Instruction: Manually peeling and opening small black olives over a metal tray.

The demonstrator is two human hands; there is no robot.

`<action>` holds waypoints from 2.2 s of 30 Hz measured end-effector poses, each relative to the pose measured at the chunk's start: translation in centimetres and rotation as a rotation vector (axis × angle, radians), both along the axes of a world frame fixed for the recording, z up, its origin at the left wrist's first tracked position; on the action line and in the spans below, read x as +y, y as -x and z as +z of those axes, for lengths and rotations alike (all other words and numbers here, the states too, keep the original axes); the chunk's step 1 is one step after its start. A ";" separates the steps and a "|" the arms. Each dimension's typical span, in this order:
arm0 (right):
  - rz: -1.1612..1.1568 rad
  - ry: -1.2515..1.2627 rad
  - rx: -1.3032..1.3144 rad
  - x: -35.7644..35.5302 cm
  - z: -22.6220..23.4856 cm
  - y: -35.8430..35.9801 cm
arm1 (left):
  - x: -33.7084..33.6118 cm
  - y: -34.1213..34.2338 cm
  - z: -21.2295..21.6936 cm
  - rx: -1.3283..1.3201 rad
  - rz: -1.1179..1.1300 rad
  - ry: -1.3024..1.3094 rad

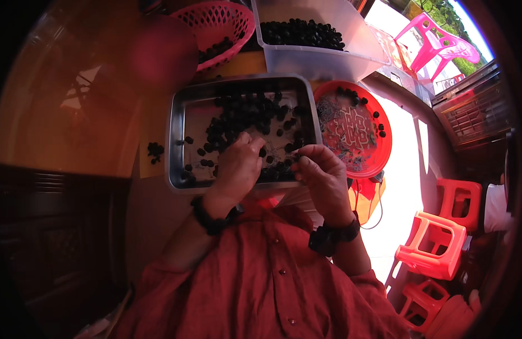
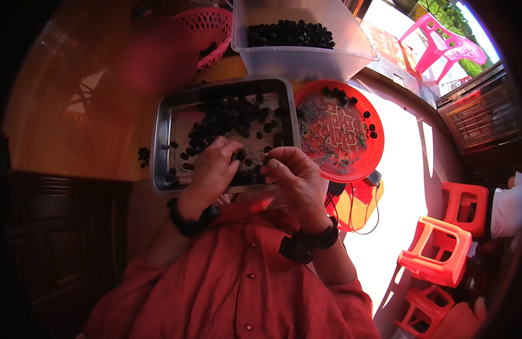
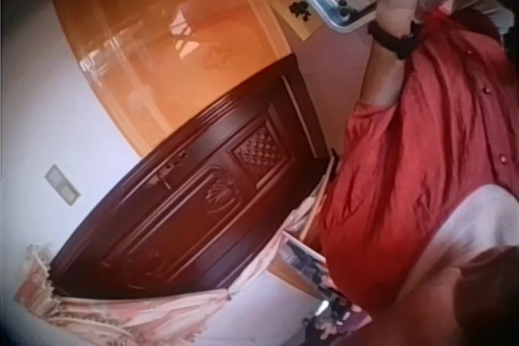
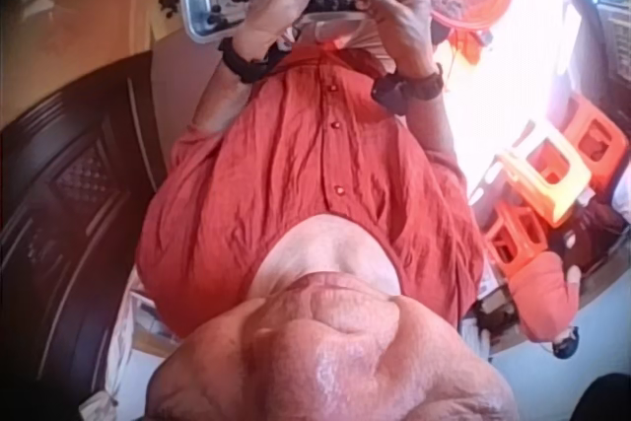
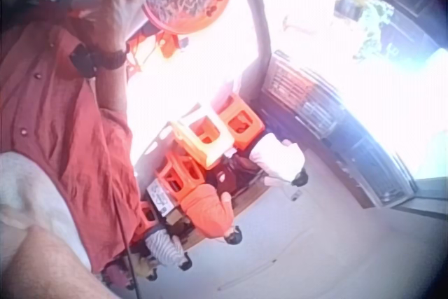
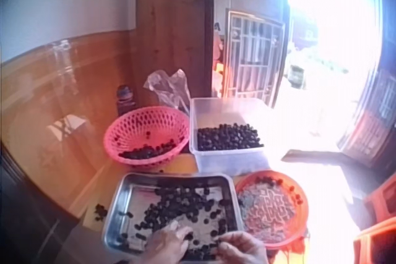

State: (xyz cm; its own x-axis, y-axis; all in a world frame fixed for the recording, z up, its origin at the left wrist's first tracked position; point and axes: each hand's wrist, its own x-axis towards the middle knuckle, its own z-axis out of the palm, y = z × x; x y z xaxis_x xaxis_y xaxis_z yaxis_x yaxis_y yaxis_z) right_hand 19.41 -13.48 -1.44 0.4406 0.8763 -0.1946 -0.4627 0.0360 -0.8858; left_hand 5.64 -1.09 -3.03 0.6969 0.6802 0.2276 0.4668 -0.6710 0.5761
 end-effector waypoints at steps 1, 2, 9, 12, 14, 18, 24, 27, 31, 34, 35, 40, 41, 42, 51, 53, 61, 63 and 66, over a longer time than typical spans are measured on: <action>0.002 -0.014 0.008 0.0 0.0 0.0 | 0.0 -0.1 -0.1 0.058 -0.003 0.028; 0.002 -0.016 0.007 0.0 0.1 0.0 | 0.0 -0.2 -0.2 0.116 -0.006 0.055; -0.011 -0.033 -0.038 0.7 -0.3 0.6 | -0.5 -0.8 1.4 -0.075 -0.014 0.295; -0.004 -0.030 -0.036 1.0 -0.3 0.8 | -1.2 -1.0 2.7 -0.216 -0.022 0.548; -0.020 -0.034 -0.037 1.0 -0.3 0.9 | -1.1 -0.7 2.1 -0.361 -0.071 0.761; -0.007 -0.049 -0.078 1.0 -0.2 1.0 | -0.8 0.0 1.7 -0.576 -0.162 1.128; 0.000 -0.035 -0.101 1.0 0.3 1.4 | 0.2 1.0 1.5 -0.529 -0.229 1.166; -0.067 -0.057 -0.100 1.1 0.4 1.8 | 0.4 1.4 1.3 -0.606 -0.199 1.341; -0.094 -0.013 -0.244 1.0 0.4 2.1 | 0.7 1.6 1.0 -0.644 -0.166 1.504; -0.106 -0.027 -0.364 1.3 -0.3 2.0 | 0.9 1.6 1.1 -0.628 -0.164 1.520; -0.121 -0.043 -0.466 1.4 -0.6 1.8 | 0.9 1.5 1.1 -0.627 -0.167 1.515; -0.152 -0.052 -0.599 1.5 -0.2 1.8 | 0.9 1.4 1.1 -0.623 -0.161 1.509; -0.149 -0.063 -0.673 1.5 -0.1 1.7 | 0.8 1.4 1.1 -0.626 -0.156 1.508; -0.146 -0.074 -0.747 1.5 -0.1 1.6 | 0.8 1.4 1.1 -0.622 -0.155 1.510; -0.126 -0.090 -0.750 1.4 0.0 1.7 | 0.6 1.2 1.0 -0.594 -0.167 1.461; -0.121 -0.093 -0.766 1.4 -0.1 1.6 | 0.6 1.2 1.1 -0.597 -0.174 1.463; -0.091 -0.001 -0.431 1.2 -0.1 1.7 | 0.1 0.8 2.0 -0.561 -0.172 1.382; -0.020 0.014 -0.292 1.0 0.5 1.4 | 0.0 0.8 2.1 -0.543 -0.166 1.343; 0.008 -0.028 -0.139 1.0 0.6 1.2 | -0.2 0.7 2.1 -0.557 -0.207 1.244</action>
